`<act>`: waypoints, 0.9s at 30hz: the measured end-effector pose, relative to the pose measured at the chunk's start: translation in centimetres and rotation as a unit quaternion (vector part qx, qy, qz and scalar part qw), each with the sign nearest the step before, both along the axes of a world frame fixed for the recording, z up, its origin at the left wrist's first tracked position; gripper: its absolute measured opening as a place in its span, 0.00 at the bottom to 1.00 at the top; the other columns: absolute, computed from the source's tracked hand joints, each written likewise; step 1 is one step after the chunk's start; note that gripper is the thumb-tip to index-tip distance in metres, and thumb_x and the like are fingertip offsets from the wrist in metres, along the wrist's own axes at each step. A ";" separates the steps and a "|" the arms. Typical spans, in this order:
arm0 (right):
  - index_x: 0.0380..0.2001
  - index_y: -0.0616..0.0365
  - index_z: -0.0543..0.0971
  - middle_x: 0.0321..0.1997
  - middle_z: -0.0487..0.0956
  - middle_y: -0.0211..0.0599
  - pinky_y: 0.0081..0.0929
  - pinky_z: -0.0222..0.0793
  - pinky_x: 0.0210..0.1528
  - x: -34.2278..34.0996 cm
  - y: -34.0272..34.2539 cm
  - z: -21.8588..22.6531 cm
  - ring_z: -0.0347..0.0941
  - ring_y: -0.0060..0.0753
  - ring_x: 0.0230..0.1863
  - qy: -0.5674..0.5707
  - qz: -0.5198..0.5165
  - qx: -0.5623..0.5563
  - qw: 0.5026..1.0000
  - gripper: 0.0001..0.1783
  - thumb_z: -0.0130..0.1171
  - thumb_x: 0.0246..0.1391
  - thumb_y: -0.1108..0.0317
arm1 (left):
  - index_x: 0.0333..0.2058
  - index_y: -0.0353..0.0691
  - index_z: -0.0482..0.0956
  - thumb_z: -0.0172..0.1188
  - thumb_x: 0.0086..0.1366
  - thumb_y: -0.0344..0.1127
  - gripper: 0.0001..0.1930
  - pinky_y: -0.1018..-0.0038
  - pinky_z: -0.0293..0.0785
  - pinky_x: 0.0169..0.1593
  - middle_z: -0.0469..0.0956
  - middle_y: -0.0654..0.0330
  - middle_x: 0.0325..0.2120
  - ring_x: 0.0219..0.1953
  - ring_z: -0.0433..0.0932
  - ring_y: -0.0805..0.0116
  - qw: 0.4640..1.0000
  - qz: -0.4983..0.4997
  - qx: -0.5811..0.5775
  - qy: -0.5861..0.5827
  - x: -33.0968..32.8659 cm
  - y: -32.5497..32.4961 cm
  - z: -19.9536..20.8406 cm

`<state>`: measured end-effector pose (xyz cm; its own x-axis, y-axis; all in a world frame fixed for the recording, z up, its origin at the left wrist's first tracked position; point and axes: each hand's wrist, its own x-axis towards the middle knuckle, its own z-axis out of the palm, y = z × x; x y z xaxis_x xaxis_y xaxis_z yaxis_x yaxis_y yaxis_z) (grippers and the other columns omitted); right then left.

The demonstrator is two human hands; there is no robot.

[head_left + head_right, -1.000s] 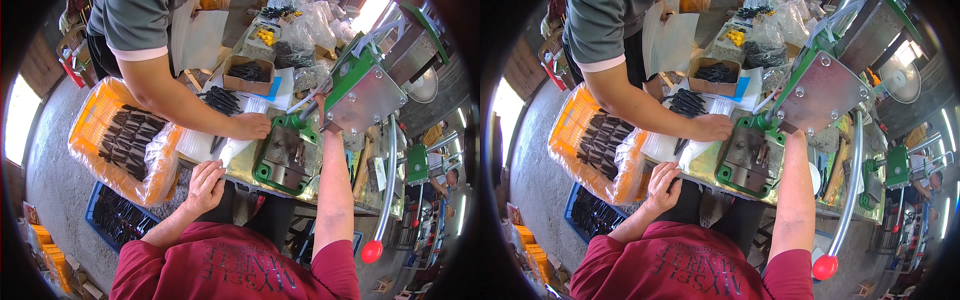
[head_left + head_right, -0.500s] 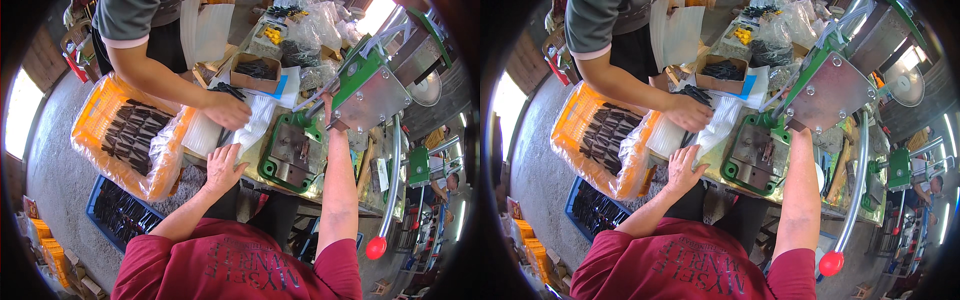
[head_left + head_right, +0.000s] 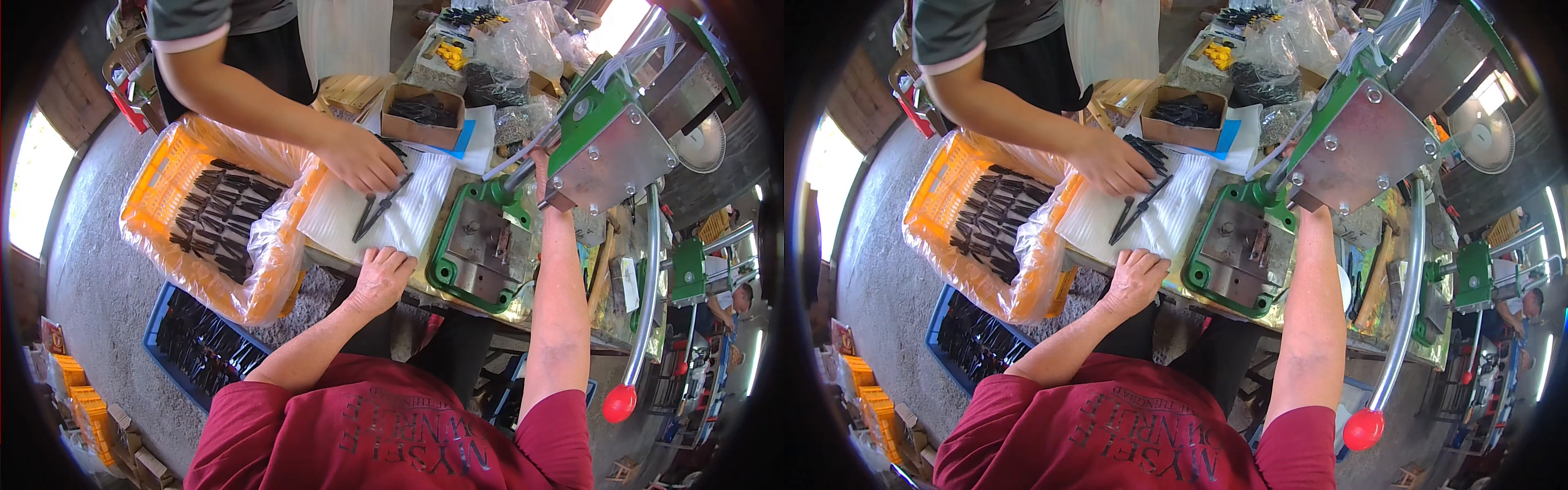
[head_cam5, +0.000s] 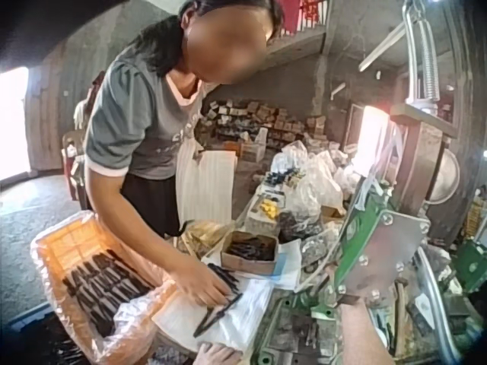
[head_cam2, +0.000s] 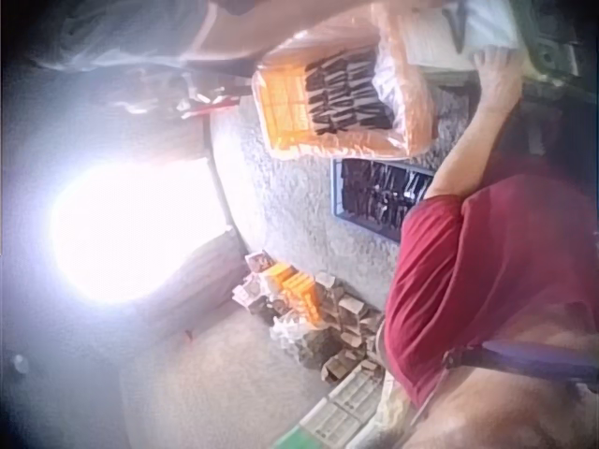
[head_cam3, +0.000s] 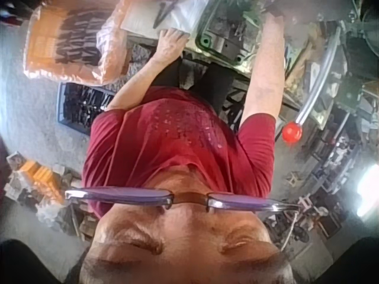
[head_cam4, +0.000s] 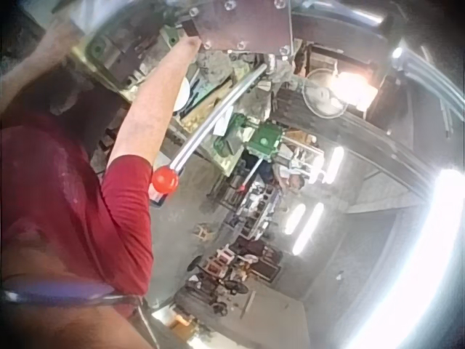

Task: The person assembles components by inserting metal pins into plastic parts by hand, placing each piece into a manual press machine, and pulling the lever down.

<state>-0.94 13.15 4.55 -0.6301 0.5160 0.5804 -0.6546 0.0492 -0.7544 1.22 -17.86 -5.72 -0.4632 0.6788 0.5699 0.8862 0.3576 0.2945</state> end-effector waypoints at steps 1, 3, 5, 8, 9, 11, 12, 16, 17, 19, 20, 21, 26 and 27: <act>0.40 0.59 0.64 0.32 0.68 0.34 0.26 0.67 0.37 -0.1 -0.1 0.0 0.67 0.28 0.33 -0.003 -0.005 0.000 1.000 0.24 0.59 0.37 0.77 | 0.29 0.40 0.71 0.51 0.43 0.30 0.11 0.71 0.59 0.36 0.68 0.61 0.27 0.35 0.66 0.66 1.000 0.001 0.003 0.011 0.0 -0.1 0.0; 0.40 0.58 0.64 0.32 0.67 0.32 0.26 0.67 0.36 -0.3 -0.2 0.0 0.67 0.27 0.32 -0.008 -0.016 0.000 1.000 0.25 0.60 0.36 0.78 | 0.29 0.39 0.70 0.51 0.42 0.30 0.11 0.70 0.60 0.39 0.69 0.59 0.29 0.37 0.66 0.64 1.000 0.002 0.006 0.022 -0.1 -0.1 -0.1; 0.40 0.57 0.63 0.32 0.67 0.31 0.25 0.67 0.36 -0.2 -0.3 0.2 0.67 0.26 0.32 -0.015 -0.027 0.002 1.000 0.26 0.60 0.35 0.79 | 0.28 0.38 0.70 0.51 0.42 0.31 0.11 0.68 0.61 0.43 0.69 0.56 0.33 0.41 0.65 0.61 0.999 -0.020 0.014 0.025 -0.2 0.0 -0.3; 0.40 0.57 0.63 0.31 0.66 0.30 0.24 0.67 0.36 -0.1 -0.1 0.2 0.66 0.25 0.32 -0.018 -0.035 0.001 0.999 0.27 0.61 0.34 0.80 | 0.28 0.37 0.70 0.52 0.42 0.31 0.11 0.66 0.61 0.46 0.69 0.56 0.34 0.41 0.65 0.60 0.999 -0.027 0.011 0.025 -0.3 -0.1 -0.3; 0.41 0.58 0.64 0.35 0.67 0.32 0.26 0.67 0.39 0.2 0.3 -0.1 0.66 0.27 0.36 -0.062 -0.047 0.064 0.995 0.24 0.58 0.37 0.79 | 0.28 0.37 0.70 0.52 0.42 0.31 0.11 0.66 0.61 0.46 0.69 0.56 0.34 0.41 0.65 0.60 0.999 -0.026 0.010 0.026 -0.2 -0.1 -0.2; 0.42 0.60 0.64 0.39 0.68 0.34 0.27 0.67 0.42 0.7 0.8 -0.7 0.66 0.29 0.41 -0.106 -0.060 0.129 0.984 0.22 0.55 0.40 0.79 | 0.30 0.36 0.71 0.55 0.45 0.32 0.12 0.66 0.61 0.44 0.70 0.56 0.35 0.41 0.67 0.61 0.999 -0.045 -0.007 0.000 -0.2 -0.3 0.2; 0.41 0.58 0.64 0.36 0.68 0.32 0.25 0.65 0.40 1.0 0.9 -1.0 0.66 0.26 0.38 -0.114 -0.032 0.068 0.991 0.22 0.57 0.40 0.77 | 0.30 0.36 0.71 0.55 0.45 0.32 0.12 0.66 0.61 0.44 0.70 0.56 0.35 0.41 0.67 0.61 0.999 -0.046 -0.007 0.000 -0.2 -0.3 0.4; 0.42 0.55 0.64 0.34 0.68 0.30 0.24 0.61 0.43 3.4 2.2 -2.8 0.65 0.23 0.39 -0.154 -0.041 -0.118 0.980 0.19 0.55 0.44 0.70 | 0.30 0.36 0.71 0.56 0.46 0.36 0.13 0.66 0.62 0.43 0.71 0.56 0.32 0.39 0.68 0.60 0.995 -0.051 -0.014 -0.079 -0.2 -0.3 2.2; 0.42 0.55 0.64 0.34 0.68 0.30 0.24 0.61 0.43 4.1 1.5 -2.7 0.65 0.23 0.39 -0.153 -0.041 -0.118 0.980 0.19 0.55 0.44 0.70 | 0.30 0.36 0.71 0.56 0.47 0.37 0.13 0.67 0.62 0.43 0.72 0.56 0.32 0.38 0.68 0.60 0.992 -0.043 -0.038 -0.113 -0.4 -0.2 2.6; 0.44 0.56 0.63 0.37 0.67 0.31 0.25 0.57 0.48 6.1 -0.4 -2.1 0.64 0.24 0.42 -0.159 -0.182 -0.070 0.968 0.20 0.53 0.47 0.67 | 0.31 0.36 0.71 0.55 0.47 0.38 0.14 0.65 0.61 0.44 0.71 0.55 0.33 0.40 0.68 0.59 0.991 -0.042 -0.016 -0.130 -0.8 0.4 2.7; 0.44 0.56 0.63 0.37 0.67 0.31 0.25 0.57 0.48 6.9 -1.6 -1.5 0.64 0.24 0.42 -0.159 -0.180 -0.071 0.968 0.20 0.53 0.47 0.67 | 0.32 0.36 0.71 0.55 0.48 0.39 0.15 0.64 0.61 0.44 0.71 0.54 0.34 0.41 0.67 0.58 0.988 -0.037 0.006 -0.148 -1.1 0.6 2.6; 0.43 0.59 0.64 0.40 0.68 0.32 0.23 0.57 0.47 7.8 -2.9 -0.7 0.63 0.24 0.44 -0.181 -0.180 -0.077 0.964 0.18 0.52 0.47 0.69 | 0.32 0.36 0.71 0.55 0.48 0.39 0.15 0.64 0.61 0.44 0.71 0.54 0.34 0.41 0.67 0.58 0.989 -0.035 0.004 -0.147 -1.3 0.8 2.5; 0.41 0.63 0.65 0.41 0.69 0.35 0.22 0.57 0.47 11.7 -6.2 -1.2 0.63 0.25 0.45 -0.186 -0.208 -0.079 0.957 0.16 0.51 0.47 0.71 | 0.43 0.35 0.64 0.50 0.53 0.43 0.22 0.53 0.54 0.50 0.62 0.48 0.46 0.51 0.58 0.53 0.994 -0.027 -0.083 -0.073 -1.1 1.9 0.7; 0.41 0.62 0.66 0.41 0.68 0.36 0.24 0.58 0.48 12.5 -6.4 -1.9 0.64 0.26 0.45 -0.182 -0.209 -0.080 0.958 0.16 0.50 0.48 0.71 | 0.43 0.35 0.64 0.50 0.53 0.43 0.22 0.53 0.54 0.50 0.62 0.48 0.46 0.51 0.58 0.53 0.994 -0.024 -0.084 -0.072 -0.8 1.8 0.6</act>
